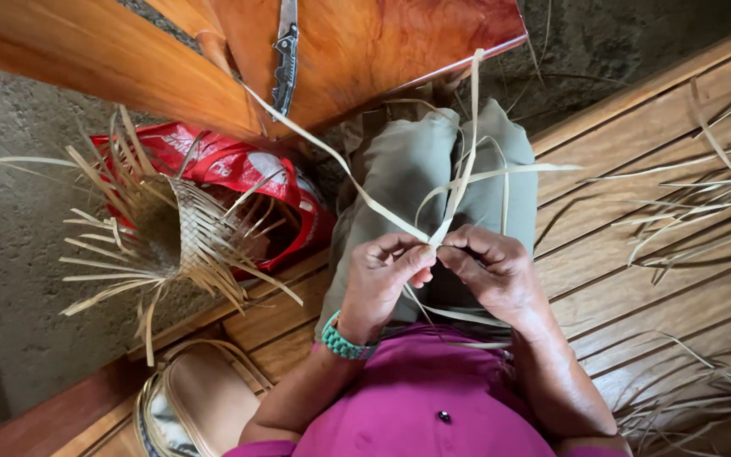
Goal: Weaving thin strips of dried plant material to create a handcrafted item
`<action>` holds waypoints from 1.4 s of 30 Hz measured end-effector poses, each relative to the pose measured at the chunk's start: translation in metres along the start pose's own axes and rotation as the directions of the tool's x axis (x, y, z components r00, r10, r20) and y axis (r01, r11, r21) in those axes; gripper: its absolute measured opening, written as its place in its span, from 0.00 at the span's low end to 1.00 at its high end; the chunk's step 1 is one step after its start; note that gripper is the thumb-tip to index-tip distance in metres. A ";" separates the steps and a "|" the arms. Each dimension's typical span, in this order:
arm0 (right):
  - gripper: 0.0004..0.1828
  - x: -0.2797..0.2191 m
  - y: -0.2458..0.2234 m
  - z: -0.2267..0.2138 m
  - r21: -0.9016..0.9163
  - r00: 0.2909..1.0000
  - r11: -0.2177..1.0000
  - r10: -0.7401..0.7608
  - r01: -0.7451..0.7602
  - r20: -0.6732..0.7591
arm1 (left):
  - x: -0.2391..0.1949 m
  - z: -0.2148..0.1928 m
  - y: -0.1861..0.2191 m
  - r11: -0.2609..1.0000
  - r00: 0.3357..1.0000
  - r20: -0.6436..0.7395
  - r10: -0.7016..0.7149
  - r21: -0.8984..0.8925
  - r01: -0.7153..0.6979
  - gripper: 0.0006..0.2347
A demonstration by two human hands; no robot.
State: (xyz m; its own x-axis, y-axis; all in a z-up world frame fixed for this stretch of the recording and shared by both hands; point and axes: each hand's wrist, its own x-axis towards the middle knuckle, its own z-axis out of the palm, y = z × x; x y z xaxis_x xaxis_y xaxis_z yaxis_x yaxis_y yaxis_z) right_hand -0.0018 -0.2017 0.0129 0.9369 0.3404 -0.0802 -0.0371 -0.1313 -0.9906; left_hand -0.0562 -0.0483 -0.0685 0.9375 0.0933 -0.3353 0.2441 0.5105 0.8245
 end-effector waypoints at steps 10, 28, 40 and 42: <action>0.05 -0.029 0.005 -0.027 -0.243 0.996 0.968 0.072 -0.055 0.061 | 0.001 0.002 -0.016 0.981 0.985 -0.153 0.079 -0.162 -0.104 0.02; 0.22 -0.062 0.000 -0.040 -0.434 0.993 0.893 0.107 -0.120 -0.056 | -0.010 0.025 0.023 0.930 0.986 0.121 0.116 0.335 -0.151 0.04; 0.00 -0.043 0.055 -0.005 0.254 0.976 0.957 0.176 -0.139 -0.130 | -0.011 0.019 0.023 0.994 0.993 0.083 0.090 0.047 -0.094 0.06; 0.02 -0.042 0.049 -0.007 0.205 0.978 0.968 0.169 -0.142 -0.120 | -0.011 0.019 0.025 0.998 0.991 0.124 0.059 0.029 -0.063 0.06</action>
State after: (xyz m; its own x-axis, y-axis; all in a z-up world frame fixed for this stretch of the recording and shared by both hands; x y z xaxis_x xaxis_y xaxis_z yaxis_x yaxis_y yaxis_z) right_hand -0.0404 -0.2291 -0.0316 0.9520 0.1992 -0.2324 -0.2401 0.0151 -0.9706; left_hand -0.0555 -0.0526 -0.0354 0.9737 0.0162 -0.2273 0.1920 0.4786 0.8568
